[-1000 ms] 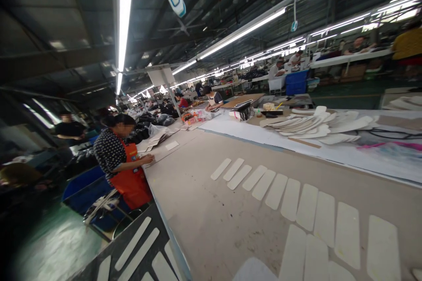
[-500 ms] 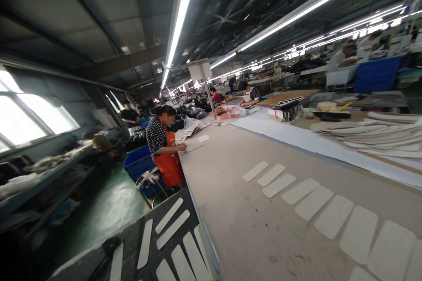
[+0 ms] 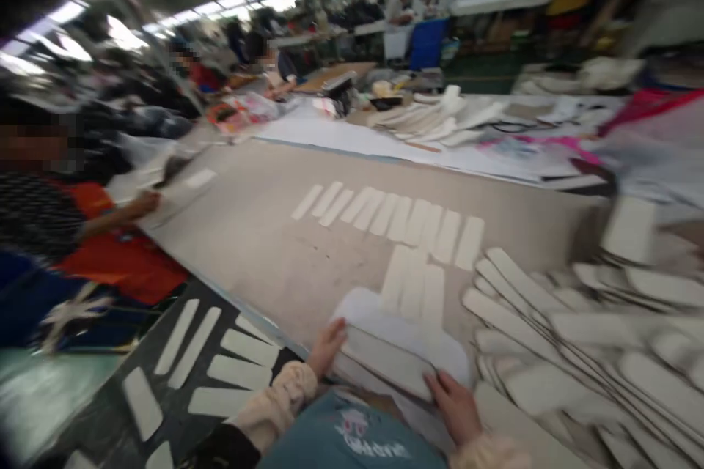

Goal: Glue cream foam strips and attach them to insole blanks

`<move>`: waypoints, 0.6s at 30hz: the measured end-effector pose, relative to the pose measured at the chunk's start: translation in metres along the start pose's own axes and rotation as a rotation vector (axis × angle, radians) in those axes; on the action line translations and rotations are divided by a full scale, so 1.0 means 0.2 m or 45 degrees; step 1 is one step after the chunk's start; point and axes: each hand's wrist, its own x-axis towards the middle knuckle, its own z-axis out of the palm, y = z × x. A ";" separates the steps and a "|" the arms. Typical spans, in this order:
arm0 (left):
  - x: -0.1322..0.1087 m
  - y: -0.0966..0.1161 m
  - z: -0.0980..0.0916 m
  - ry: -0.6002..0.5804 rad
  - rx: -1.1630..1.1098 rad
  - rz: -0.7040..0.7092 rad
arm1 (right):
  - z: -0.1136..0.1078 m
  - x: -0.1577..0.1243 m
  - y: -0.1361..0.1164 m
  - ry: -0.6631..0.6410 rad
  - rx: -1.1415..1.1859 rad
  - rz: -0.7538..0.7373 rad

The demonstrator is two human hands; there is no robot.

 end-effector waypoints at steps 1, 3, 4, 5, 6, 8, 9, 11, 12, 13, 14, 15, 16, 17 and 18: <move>0.04 -0.01 0.02 -0.040 -0.116 -0.095 | -0.04 -0.03 0.06 0.033 0.028 0.059; 0.12 -0.02 0.02 -0.115 -0.306 -0.277 | -0.09 -0.05 0.12 0.051 0.135 0.091; 0.15 -0.01 0.01 -0.141 -0.379 -0.357 | -0.11 -0.05 0.13 0.048 0.199 0.081; 0.17 0.01 -0.01 -0.162 -0.442 -0.425 | -0.13 -0.04 0.12 0.043 0.261 0.065; 0.18 0.03 -0.03 -0.180 -0.497 -0.482 | -0.14 -0.02 0.11 0.048 0.302 0.058; 0.17 0.09 -0.06 -0.224 -0.587 -0.573 | -0.17 0.00 0.09 0.069 0.339 0.068; 0.16 0.12 -0.07 -0.253 -0.626 -0.610 | -0.19 0.00 0.08 0.083 0.354 0.073; 0.15 0.18 -0.07 -0.319 -0.688 -0.672 | -0.23 0.00 0.09 0.109 0.376 0.085; 0.14 0.21 -0.06 -0.349 -0.709 -0.699 | -0.24 0.00 0.09 0.122 0.386 0.093; 0.14 0.23 -0.04 -0.372 -0.723 -0.722 | -0.26 -0.01 0.10 0.134 0.396 0.103; 0.14 0.25 -0.03 -0.389 -0.729 -0.740 | -0.27 -0.01 0.11 0.148 0.407 0.116; 0.14 0.27 -0.01 -0.399 -0.730 -0.755 | -0.28 -0.01 0.12 0.163 0.419 0.132; 0.14 0.28 0.01 -0.404 -0.729 -0.764 | -0.29 -0.01 0.13 0.179 0.433 0.149; 0.15 0.29 0.03 -0.404 -0.729 -0.766 | -0.30 -0.01 0.14 0.196 0.448 0.166; 0.15 0.30 0.04 -0.398 -0.729 -0.762 | -0.30 -0.01 0.15 0.213 0.464 0.184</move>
